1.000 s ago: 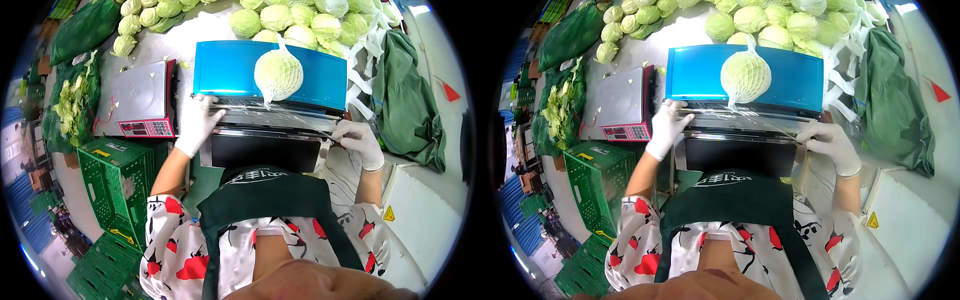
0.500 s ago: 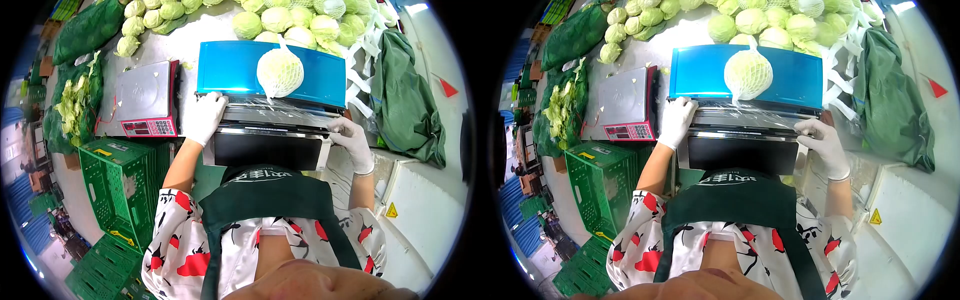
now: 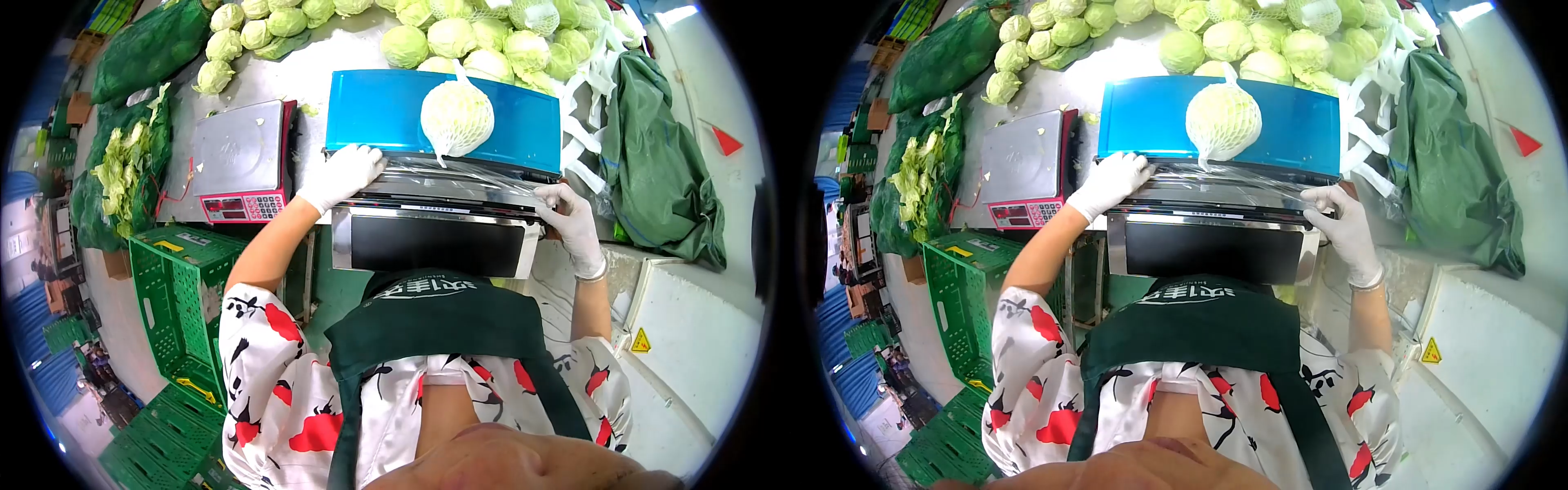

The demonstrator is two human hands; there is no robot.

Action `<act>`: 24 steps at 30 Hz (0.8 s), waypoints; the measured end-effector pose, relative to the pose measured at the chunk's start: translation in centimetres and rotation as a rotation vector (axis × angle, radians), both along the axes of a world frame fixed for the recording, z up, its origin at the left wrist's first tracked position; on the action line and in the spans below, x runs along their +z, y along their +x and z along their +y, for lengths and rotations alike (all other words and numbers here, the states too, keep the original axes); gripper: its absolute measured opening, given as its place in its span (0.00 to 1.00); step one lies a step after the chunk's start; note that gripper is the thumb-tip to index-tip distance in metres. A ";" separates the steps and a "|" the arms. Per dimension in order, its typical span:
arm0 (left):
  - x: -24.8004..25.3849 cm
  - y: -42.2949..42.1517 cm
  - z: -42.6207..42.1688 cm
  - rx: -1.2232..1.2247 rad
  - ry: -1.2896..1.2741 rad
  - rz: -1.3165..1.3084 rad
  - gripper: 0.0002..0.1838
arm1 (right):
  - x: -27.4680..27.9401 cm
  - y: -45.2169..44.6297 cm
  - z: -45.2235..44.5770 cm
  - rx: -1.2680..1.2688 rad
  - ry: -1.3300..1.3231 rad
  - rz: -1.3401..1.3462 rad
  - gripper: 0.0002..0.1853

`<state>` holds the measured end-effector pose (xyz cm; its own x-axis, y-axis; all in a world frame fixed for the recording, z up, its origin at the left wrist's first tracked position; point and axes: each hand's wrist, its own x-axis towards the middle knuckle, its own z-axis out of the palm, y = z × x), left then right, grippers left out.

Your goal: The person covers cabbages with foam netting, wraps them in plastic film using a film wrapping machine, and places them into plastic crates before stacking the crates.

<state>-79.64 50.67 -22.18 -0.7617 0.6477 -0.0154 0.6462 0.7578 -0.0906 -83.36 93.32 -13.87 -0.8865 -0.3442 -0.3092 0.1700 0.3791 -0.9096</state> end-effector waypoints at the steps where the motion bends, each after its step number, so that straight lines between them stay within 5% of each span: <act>1: -0.1 -0.5 -0.4 -0.027 -0.007 -0.008 0.10 | -0.2 -0.1 0.0 0.016 0.026 0.060 0.16; 5: -0.3 -0.6 -0.6 -0.005 0.069 -0.030 0.07 | -1.3 0.0 -0.2 0.026 0.283 0.406 0.14; 8: -0.9 0.6 -1.1 0.204 0.341 0.036 0.08 | -3.2 0.4 -1.3 -0.037 0.439 0.702 0.11; 11: -1.5 1.4 -0.8 0.493 0.820 -0.281 0.04 | -5.2 0.3 -2.2 -0.116 0.484 0.862 0.07; 15: -2.6 2.3 -0.8 0.686 1.380 -0.584 0.03 | -5.6 0.4 -4.0 -0.156 0.134 0.742 0.05; 16: -2.7 2.5 -0.6 0.732 1.514 -0.659 0.03 | -7.2 1.2 -3.7 -0.174 -0.224 0.320 0.04; 18: -2.4 3.0 -1.0 0.761 1.627 -0.679 0.05 | -6.0 2.6 -3.5 -0.129 -0.290 -0.082 0.03; 22: 3.1 6.3 -1.7 0.834 1.506 -0.727 0.04 | -0.8 4.7 -1.2 0.013 0.041 -0.013 0.03; 24: 7.1 8.6 -0.5 0.774 1.336 -0.773 0.05 | 2.6 5.0 -0.5 -0.022 0.004 -0.060 0.03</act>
